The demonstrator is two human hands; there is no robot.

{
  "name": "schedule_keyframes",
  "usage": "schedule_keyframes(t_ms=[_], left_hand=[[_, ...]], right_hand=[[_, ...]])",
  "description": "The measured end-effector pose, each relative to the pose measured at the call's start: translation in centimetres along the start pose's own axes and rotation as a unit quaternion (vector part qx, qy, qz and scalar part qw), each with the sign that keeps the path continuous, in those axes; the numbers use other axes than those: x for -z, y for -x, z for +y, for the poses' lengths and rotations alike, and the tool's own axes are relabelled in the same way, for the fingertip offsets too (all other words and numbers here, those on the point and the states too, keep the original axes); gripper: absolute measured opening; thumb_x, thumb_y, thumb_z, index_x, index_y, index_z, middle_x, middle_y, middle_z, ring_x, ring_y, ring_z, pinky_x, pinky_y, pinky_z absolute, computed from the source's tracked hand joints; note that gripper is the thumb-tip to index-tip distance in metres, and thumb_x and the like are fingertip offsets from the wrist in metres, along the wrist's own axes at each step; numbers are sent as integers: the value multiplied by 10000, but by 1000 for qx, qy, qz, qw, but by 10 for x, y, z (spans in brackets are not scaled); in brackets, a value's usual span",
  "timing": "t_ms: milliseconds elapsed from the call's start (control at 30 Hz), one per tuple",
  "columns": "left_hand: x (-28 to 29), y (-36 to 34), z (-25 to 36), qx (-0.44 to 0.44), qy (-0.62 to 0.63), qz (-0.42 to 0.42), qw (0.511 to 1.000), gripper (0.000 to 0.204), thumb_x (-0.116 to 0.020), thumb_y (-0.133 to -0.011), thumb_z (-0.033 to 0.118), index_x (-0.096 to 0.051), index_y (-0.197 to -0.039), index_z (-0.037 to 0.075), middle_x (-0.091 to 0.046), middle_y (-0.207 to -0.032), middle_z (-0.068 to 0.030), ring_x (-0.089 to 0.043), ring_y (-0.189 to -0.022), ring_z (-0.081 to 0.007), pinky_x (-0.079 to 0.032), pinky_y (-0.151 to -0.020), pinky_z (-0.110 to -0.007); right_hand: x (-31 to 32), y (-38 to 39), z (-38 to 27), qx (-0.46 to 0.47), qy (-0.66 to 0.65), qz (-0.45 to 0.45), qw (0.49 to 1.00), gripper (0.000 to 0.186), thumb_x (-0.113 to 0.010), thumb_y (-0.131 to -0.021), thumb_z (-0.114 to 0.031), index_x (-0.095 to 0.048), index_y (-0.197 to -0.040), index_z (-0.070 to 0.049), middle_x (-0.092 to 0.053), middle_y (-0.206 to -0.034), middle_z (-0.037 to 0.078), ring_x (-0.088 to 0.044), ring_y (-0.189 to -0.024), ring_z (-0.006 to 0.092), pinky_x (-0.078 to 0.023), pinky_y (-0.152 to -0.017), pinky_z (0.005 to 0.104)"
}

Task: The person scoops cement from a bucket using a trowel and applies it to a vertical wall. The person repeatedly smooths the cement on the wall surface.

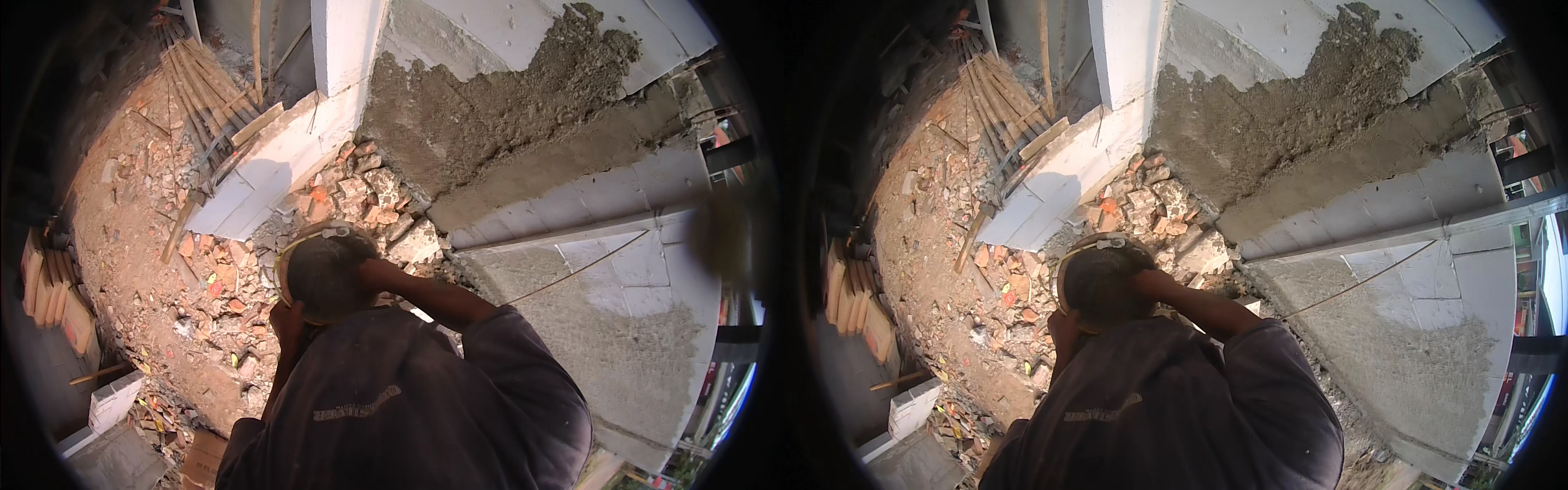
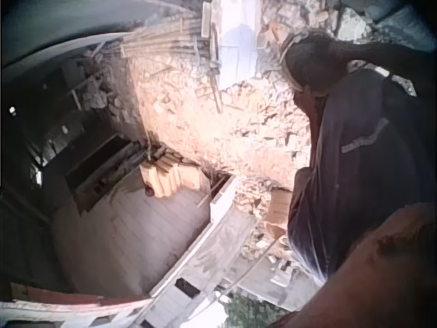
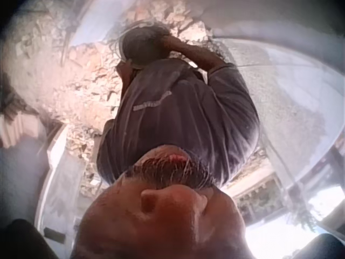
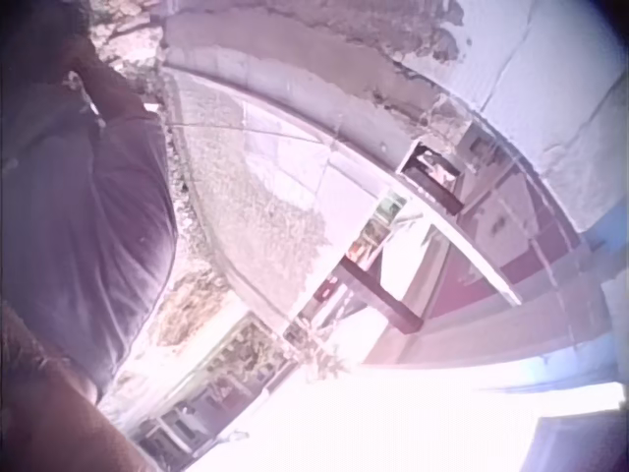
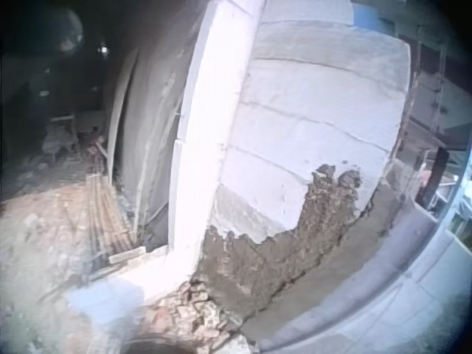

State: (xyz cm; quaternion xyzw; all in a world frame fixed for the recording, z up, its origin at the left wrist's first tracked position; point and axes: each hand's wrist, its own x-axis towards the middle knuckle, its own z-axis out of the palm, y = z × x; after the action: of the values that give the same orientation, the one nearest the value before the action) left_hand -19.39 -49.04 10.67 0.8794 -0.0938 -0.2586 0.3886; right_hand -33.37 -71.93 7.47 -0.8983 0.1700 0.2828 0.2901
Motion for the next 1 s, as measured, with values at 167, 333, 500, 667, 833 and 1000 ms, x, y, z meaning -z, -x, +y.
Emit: schedule_keyframes(t_ms=[167,333,500,667,833,1000], left_hand=[[9,8,16,72,62,-20,995,237,-612,-719,160,-654,-807,-56,-656,-688,-129,-612,-657,-219,-473,-634,-388],[4,1,3,49,93,23,994,257,-629,-702,180,-653,-806,-54,-651,-692,-125,-588,-631,-198,-465,-620,-385],[12,0,2,53,81,6,995,274,-639,-689,190,-642,-797,-61,-657,-715,-127,-592,-641,-209,-463,-626,-387],[16,-13,-37,38,43,11,998,279,-642,-681,196,-630,-781,-64,-635,-682,-120,-565,-618,-195,-450,-600,-380],[20,1,4,40,28,15,999,300,-641,-678,219,-633,-773,-65,-632,-664,-147,-573,-622,-209,-446,-607,-390],[11,-8,9,14,9,29,999,312,-641,-680,223,-644,-792,-68,-642,-674,-160,-591,-642,-222,-448,-616,-400]], right_hand=[[11,59,18,37,-106,104,988,253,-645,-772,-253,-653,-959,-83,-681,-909,144,-658,-832,330,-515,-742,411],[70,110,25,6,-242,67,968,234,-667,-754,-217,-654,-922,-55,-666,-792,97,-633,-704,223,-505,-680,361],[139,160,114,-131,-433,39,891,189,-629,-739,-215,-629,-806,-38,-602,-694,63,-589,-615,135,-493,-555,297],[238,248,230,-236,-438,350,794,261,-604,-757,-262,-635,-804,-7,-590,-616,93,-543,-496,182,-439,-451,319],[315,322,143,-168,-278,424,845,349,-603,-766,-326,-668,-908,-13,-576,-609,47,-530,-511,111,-435,-480,267],[229,206,69,-51,-201,253,945,352,-607,-788,-285,-640,-1013,-16,-588,-714,93,-579,-666,174,-463,-642,350]])
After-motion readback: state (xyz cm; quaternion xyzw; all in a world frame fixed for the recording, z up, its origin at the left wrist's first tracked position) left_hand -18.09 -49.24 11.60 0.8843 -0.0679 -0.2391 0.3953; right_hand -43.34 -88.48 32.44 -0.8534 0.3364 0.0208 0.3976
